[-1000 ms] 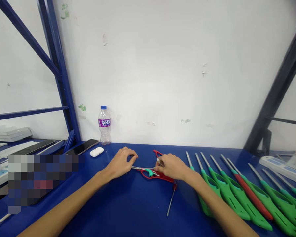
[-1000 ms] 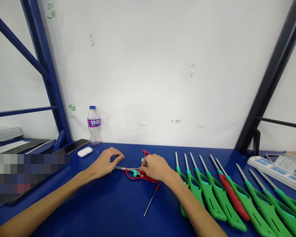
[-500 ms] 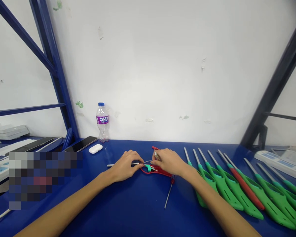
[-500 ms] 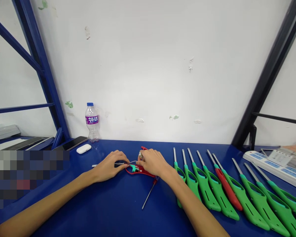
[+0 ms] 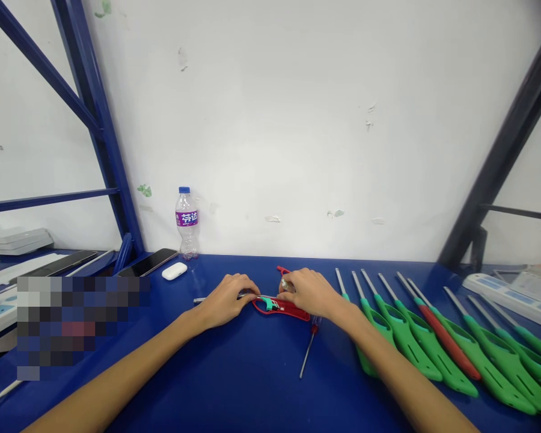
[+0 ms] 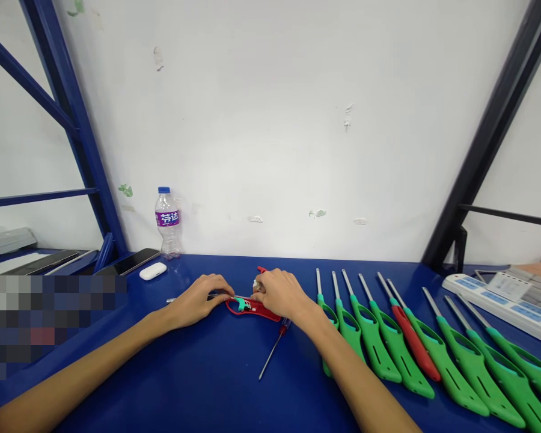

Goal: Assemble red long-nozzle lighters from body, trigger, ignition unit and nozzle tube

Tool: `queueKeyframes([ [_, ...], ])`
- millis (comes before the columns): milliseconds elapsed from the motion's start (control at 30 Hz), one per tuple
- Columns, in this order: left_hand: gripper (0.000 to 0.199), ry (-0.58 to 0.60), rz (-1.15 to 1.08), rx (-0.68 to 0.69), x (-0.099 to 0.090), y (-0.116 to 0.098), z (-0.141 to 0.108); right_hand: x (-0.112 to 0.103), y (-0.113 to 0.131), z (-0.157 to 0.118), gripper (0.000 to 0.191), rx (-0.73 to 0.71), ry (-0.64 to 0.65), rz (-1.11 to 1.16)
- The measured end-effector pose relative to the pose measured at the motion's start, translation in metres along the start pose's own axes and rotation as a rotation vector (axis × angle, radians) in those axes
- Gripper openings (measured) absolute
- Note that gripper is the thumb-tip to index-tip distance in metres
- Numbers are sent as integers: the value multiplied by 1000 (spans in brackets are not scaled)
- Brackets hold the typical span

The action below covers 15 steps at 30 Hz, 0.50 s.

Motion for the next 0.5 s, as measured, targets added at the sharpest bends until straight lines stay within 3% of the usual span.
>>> queueKeyframes([
  [200, 22, 63, 46, -26, -12, 6, -4, 4, 0, -3, 42, 12, 97, 5],
  [500, 24, 123, -49, 10, -13, 10, -4, 5, 2, -2, 33, -13, 116, -52],
])
Point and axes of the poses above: each hand's wrist, its own z-axis towards the middle knuckle, its own x-axis out of the palm, y = z × x, the point moved 9 cm from there along z, towards the middle knuckle, and after that the axes turned 10 degrees about x, right-handed, at the moved point
